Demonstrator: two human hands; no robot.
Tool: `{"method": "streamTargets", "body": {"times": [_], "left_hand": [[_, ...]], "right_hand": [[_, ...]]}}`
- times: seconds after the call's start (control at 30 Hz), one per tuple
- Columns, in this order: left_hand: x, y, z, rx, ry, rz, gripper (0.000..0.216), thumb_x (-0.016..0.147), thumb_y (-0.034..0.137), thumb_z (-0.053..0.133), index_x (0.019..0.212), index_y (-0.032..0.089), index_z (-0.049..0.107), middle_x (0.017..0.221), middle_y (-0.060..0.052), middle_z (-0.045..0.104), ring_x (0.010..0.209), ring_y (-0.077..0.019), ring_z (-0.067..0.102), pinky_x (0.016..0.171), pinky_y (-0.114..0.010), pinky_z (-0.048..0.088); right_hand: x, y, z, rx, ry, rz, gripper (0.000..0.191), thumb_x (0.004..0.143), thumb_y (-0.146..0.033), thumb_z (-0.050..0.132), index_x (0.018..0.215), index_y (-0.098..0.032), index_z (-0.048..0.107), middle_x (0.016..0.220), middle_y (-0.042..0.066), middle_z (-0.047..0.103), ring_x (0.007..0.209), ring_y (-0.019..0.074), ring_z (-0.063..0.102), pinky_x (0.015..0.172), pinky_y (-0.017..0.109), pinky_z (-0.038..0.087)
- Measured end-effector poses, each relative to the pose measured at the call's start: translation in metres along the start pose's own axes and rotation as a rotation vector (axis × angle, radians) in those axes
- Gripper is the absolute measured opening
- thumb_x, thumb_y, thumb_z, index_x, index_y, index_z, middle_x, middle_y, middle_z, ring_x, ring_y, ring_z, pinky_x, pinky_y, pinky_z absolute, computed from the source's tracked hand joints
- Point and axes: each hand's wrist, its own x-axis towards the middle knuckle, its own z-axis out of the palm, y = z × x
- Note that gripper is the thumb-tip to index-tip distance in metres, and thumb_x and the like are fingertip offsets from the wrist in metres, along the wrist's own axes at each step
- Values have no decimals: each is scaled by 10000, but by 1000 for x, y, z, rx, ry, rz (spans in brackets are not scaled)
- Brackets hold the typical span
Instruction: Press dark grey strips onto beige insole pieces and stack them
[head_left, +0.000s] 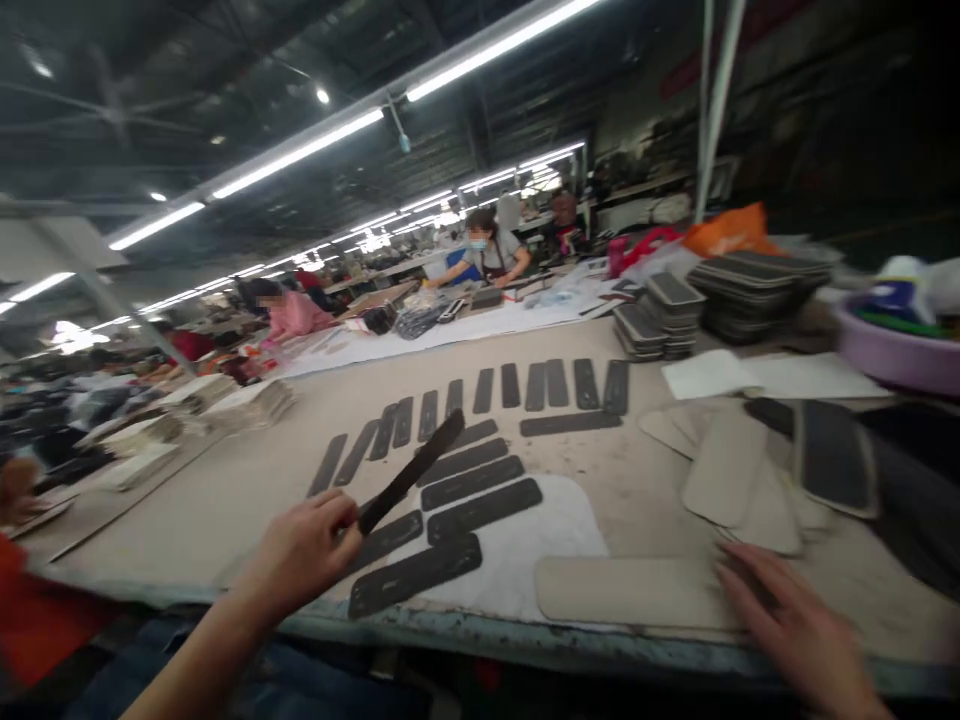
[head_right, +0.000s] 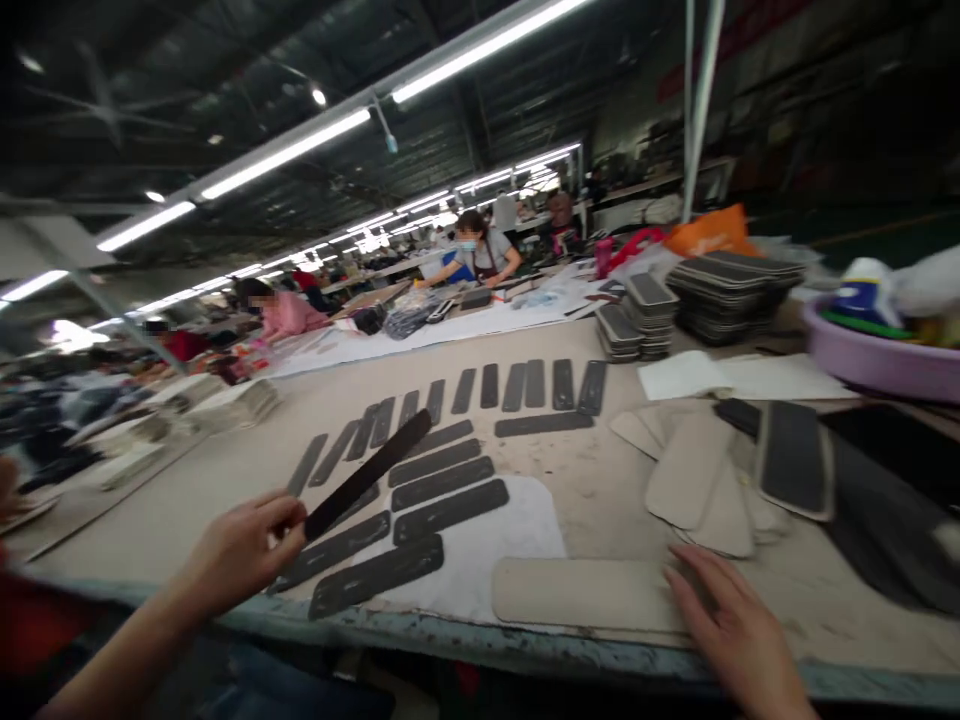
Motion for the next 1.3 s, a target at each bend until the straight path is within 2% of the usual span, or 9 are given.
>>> {"method": "streamTargets", "body": {"times": [0.07,0.13,0.3,0.47,0.63,0.73,0.87,1.07,1.3], "left_hand": [[1,26,-7,-172,-13,97,192,789,313,437,666,207,540,687,-17,542,612,-137,512,595,-245,401],[3,51,-13,-317,-47,184,204,797,329,451,646,210,519,663,-23,533,601,-141,500,572,-240,407],[5,101,-19,-463,-176,334,186,808,358,493,704,217,555,753,-46,585,701,-165,540,640,-223,473],[3,120,-7,-478,-218,407,148,806,364,550,792,230,613,912,-59,622,869,-185,565,794,-218,495],[8,130,10,-554,-357,421,143,829,325,519,776,209,585,880,-66,611,851,-185,553,789,-244,481],[18,143,29,-660,-430,381,208,838,335,466,700,190,523,730,-47,563,719,-170,525,693,-255,454],[26,159,76,-754,-480,213,248,795,356,444,637,177,511,622,-15,503,611,-149,478,582,-242,387],[33,164,148,-791,-499,14,284,785,378,423,671,163,570,594,9,505,592,-142,484,565,-231,367],[50,168,174,-723,-504,-51,301,782,379,412,657,163,580,562,18,500,558,-133,480,550,-233,343]], "right_hand": [[0,-7,-8,58,7,44,422,822,-601,505,1031,-256,626,1105,55,597,962,238,588,825,383,519],[2,-23,-9,158,-23,104,387,846,-532,512,1073,-235,614,1122,61,590,1001,227,575,917,381,484],[6,-66,0,424,-171,240,436,865,-500,510,1172,-201,590,1210,85,550,1033,218,568,945,374,472],[9,-82,-1,609,-237,274,499,877,-518,477,1222,-173,581,1195,109,557,877,196,614,769,344,545],[4,-75,-17,502,-173,324,386,807,-512,562,946,-187,718,1008,73,659,986,243,592,913,372,480],[-6,-61,-26,446,-159,398,370,772,-522,579,868,-197,726,930,61,677,903,247,618,866,371,500],[-18,-42,-34,337,-169,476,360,745,-534,585,838,-216,728,901,43,685,883,256,625,868,380,493],[-2,-30,-36,64,-247,464,406,754,-499,553,984,-185,667,770,23,670,719,205,623,684,309,487],[30,-25,-22,-106,-309,468,167,740,-362,637,797,-205,643,732,-1,658,700,175,615,655,272,434]]}}
